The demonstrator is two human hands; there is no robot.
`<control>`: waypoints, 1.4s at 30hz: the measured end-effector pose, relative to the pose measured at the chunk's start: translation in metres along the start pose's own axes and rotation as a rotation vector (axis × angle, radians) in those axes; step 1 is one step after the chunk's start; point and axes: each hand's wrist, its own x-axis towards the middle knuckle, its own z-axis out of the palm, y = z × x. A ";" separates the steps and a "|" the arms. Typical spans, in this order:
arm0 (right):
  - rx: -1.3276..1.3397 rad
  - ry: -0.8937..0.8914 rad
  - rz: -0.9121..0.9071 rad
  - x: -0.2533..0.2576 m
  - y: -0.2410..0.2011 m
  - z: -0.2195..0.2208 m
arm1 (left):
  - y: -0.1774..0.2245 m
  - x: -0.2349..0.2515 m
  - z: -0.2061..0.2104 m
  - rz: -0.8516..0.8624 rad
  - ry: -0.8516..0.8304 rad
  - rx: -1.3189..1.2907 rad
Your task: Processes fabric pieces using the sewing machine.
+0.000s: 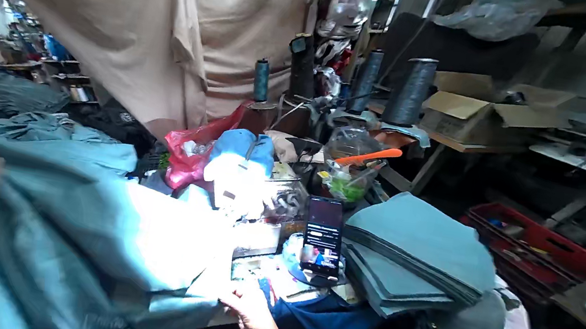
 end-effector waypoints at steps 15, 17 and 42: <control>0.133 -0.064 0.072 -0.014 -0.005 -0.004 | -0.086 -0.168 0.173 0.622 -0.291 0.054; 0.103 -0.087 0.028 -0.011 -0.002 -0.009 | -0.058 -0.149 0.152 0.500 -0.411 0.047; -0.104 0.046 -0.017 0.028 -0.026 -0.005 | 0.013 -0.191 0.195 0.691 -0.275 0.273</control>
